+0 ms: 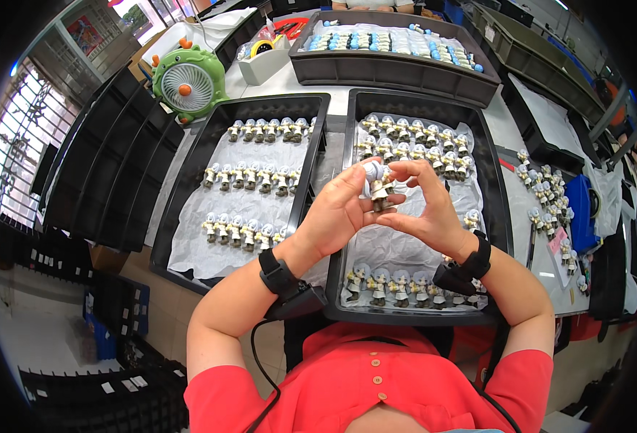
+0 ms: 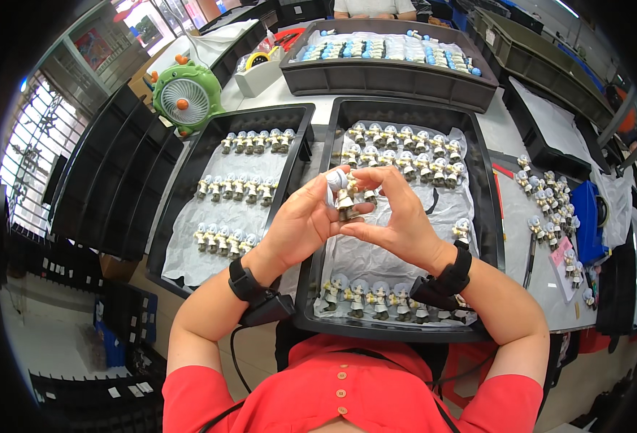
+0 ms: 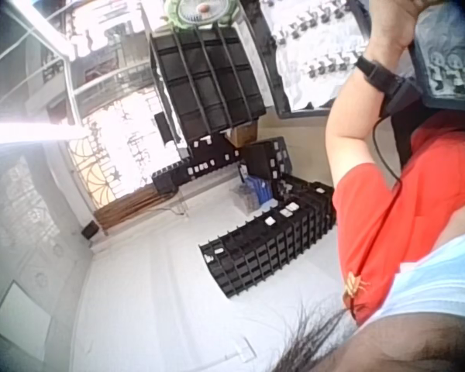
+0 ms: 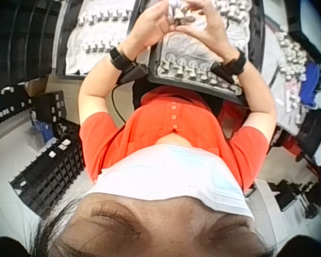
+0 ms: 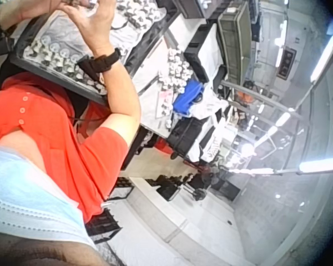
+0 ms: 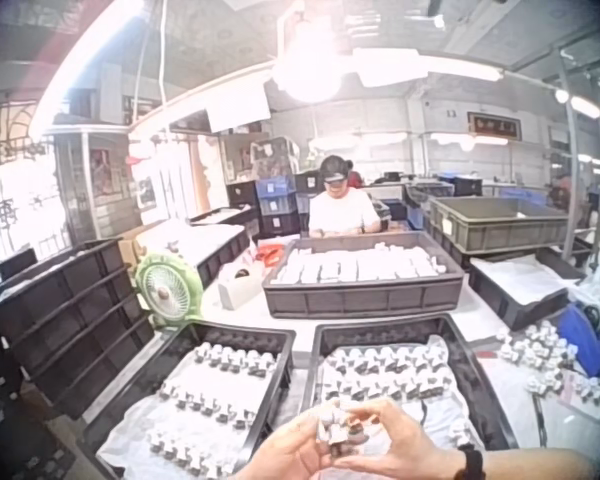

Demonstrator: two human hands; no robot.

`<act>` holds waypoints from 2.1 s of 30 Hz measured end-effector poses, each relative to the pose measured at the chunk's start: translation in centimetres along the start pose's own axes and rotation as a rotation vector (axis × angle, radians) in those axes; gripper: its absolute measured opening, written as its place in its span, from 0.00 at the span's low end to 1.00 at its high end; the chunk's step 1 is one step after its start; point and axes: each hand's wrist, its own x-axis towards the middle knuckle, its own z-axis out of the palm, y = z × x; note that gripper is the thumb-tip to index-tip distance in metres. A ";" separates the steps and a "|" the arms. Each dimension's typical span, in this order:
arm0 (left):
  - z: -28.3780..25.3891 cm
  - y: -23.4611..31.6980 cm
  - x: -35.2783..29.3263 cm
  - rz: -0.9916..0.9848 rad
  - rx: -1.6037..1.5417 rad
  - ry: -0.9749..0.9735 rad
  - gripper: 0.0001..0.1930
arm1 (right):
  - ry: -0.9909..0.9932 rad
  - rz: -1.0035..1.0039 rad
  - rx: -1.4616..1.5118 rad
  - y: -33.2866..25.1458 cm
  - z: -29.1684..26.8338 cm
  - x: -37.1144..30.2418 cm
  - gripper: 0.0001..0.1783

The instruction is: The person assembles small white and gold components by hand, picking them from a tray and placing them into a second tray. The person handles the items one at a time, rotating them to fit the parts together before placing them in the destination tray.

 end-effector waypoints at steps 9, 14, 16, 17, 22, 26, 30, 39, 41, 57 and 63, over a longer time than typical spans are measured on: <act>-0.1 -0.1 0.1 0.071 0.062 0.008 0.23 | -0.010 0.079 0.020 0.4 0.5 -0.3 0.30; 0.5 0.1 -0.1 0.180 0.283 0.018 0.25 | 0.012 0.016 -0.024 0.4 0.3 -0.2 0.29; 0.6 0.1 0.0 0.186 0.285 0.007 0.25 | 0.016 0.006 -0.014 0.3 0.2 -0.1 0.28; 0.6 0.1 0.0 0.190 0.287 0.005 0.25 | 0.016 0.000 -0.006 0.3 0.2 -0.1 0.27; 0.3 0.0 0.0 0.196 0.335 -0.019 0.22 | 0.025 -0.005 -0.003 0.3 0.0 0.2 0.24; 0.3 0.1 0.1 0.152 0.191 -0.013 0.21 | 0.002 0.037 0.037 0.2 -0.1 0.1 0.24; -0.4 0.1 0.3 0.105 0.043 0.036 0.19 | 0.012 0.041 0.054 0.0 -0.1 0.0 0.25; -0.5 0.1 0.4 0.095 -0.008 0.017 0.18 | 0.077 -0.023 -0.125 0.3 0.1 -0.3 0.18; -0.8 0.1 0.5 0.098 0.003 0.038 0.21 | 0.119 -0.012 -0.184 0.1 0.1 -0.3 0.17; -0.5 9.3 -3.6 0.129 1.136 0.277 0.22 | -0.039 0.109 -0.059 -0.6 0.1 -0.4 0.11; -13.5 15.6 -11.9 -0.140 1.501 0.756 0.21 | -0.068 0.049 -0.046 -0.5 0.7 -0.1 0.10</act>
